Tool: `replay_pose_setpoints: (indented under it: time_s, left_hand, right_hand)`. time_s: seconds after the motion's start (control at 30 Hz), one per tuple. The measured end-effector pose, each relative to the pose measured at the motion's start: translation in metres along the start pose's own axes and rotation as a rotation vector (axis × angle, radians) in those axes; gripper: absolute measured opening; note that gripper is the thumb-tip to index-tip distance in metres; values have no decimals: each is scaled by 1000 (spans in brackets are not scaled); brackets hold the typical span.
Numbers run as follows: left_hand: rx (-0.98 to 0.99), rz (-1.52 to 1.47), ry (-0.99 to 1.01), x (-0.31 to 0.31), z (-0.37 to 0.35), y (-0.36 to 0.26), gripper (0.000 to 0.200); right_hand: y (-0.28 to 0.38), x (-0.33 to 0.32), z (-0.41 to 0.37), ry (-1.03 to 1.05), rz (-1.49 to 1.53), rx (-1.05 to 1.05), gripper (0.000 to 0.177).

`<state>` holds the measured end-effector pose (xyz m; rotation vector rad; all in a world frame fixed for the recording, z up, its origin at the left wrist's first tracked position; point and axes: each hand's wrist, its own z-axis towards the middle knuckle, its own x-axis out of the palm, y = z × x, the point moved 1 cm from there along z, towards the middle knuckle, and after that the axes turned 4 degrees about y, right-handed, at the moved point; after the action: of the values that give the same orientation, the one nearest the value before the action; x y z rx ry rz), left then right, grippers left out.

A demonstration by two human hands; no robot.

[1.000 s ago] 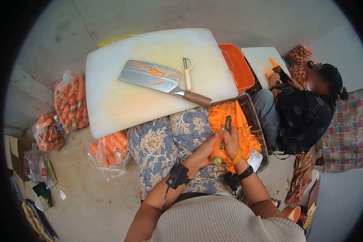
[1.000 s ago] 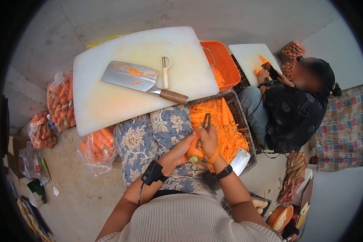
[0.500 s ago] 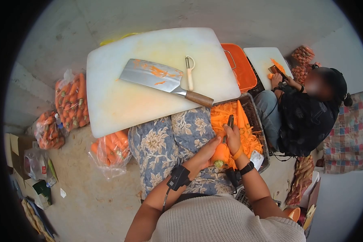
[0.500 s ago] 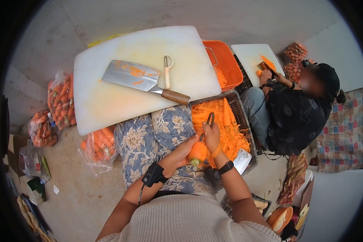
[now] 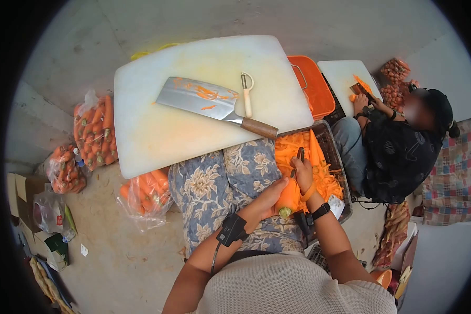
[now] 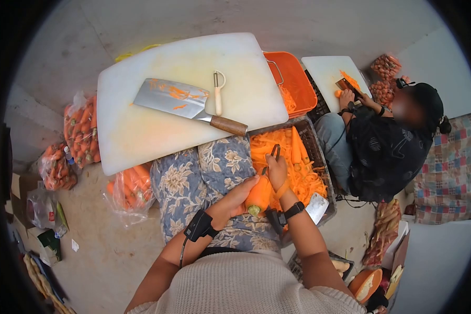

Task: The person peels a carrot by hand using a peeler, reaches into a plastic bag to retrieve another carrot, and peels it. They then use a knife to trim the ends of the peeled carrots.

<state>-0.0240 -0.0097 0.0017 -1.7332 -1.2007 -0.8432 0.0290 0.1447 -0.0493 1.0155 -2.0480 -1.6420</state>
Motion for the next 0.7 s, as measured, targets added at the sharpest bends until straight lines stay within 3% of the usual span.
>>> replay_pose_setpoints:
  time_s: [0.07, 0.2, 0.57, 0.7]
  left_hand:
    - [2, -11, -8, -3, 4, 3, 37]
    - [-17, 17, -79, 5, -1, 0, 37]
    - [4, 8, -28, 0, 1, 5, 37]
    - [-8, 66, -13, -8, 1, 12, 36]
  right_hand:
    - [-11, -2, 5, -81, -40, -36, 33]
    - [-17, -8, 13, -21, -95, 47, 35]
    - [1, -1, 6, 50, 114, 169, 32]
    - [-28, -25, 23, -18, 107, 234, 29]
